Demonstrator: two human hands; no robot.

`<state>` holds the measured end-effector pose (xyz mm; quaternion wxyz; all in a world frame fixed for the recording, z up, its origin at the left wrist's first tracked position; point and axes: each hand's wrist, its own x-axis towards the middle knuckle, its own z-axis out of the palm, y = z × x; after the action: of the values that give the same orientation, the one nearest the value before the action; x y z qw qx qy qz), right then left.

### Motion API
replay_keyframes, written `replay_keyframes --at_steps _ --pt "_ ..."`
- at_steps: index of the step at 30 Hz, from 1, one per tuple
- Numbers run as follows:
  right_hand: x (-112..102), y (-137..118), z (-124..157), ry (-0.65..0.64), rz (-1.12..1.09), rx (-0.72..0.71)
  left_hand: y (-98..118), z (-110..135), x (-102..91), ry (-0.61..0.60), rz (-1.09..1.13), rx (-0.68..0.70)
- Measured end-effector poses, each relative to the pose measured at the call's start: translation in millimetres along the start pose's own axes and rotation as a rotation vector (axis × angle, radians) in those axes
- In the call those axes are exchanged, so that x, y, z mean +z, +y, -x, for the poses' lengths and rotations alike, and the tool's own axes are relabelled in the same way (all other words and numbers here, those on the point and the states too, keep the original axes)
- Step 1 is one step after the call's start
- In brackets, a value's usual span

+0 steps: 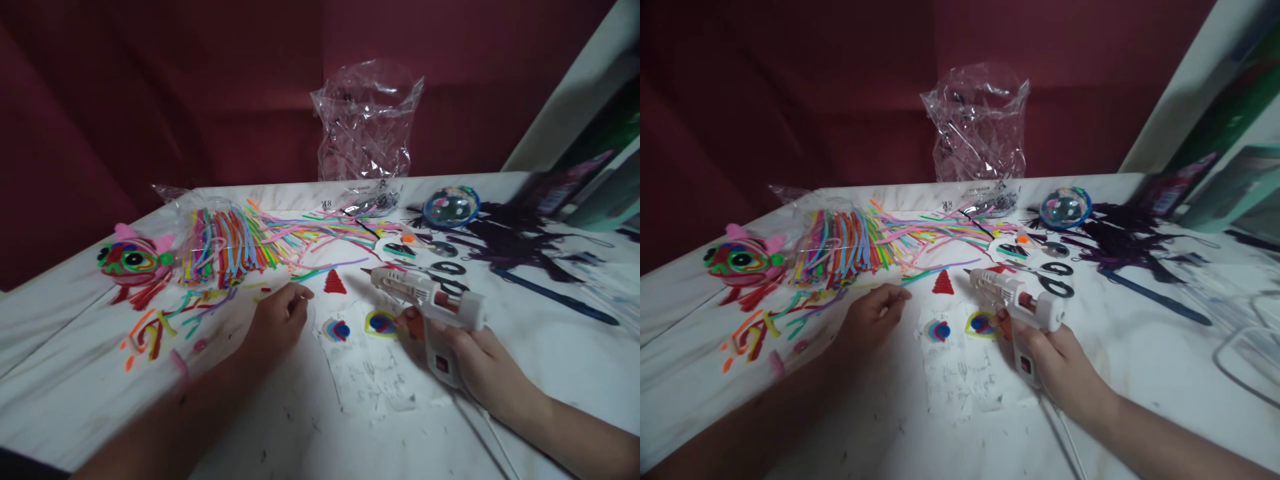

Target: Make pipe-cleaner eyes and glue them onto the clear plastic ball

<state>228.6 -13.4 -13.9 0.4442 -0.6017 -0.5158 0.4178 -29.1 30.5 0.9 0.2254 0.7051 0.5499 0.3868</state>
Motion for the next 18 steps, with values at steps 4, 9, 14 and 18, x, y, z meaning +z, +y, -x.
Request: replay_keyframes --at_steps 4,9,14,18 --pt "-1.3 3.2 -1.0 0.043 0.024 -0.01 -8.0 1.2 8.5 -0.109 -0.053 0.202" --pt "-2.7 14.7 -3.8 -0.045 -0.005 0.024 -16.1 4.5 15.0 -0.174 -0.14 0.413" --pt "-2.8 11.5 -3.0 -0.06 -0.037 -0.022 -17.5 2.8 13.0 -0.173 -0.197 0.414" --pt "-1.6 4.3 -1.3 -0.038 0.009 -0.001 -15.8 3.3 9.8 -0.248 -0.296 0.489"
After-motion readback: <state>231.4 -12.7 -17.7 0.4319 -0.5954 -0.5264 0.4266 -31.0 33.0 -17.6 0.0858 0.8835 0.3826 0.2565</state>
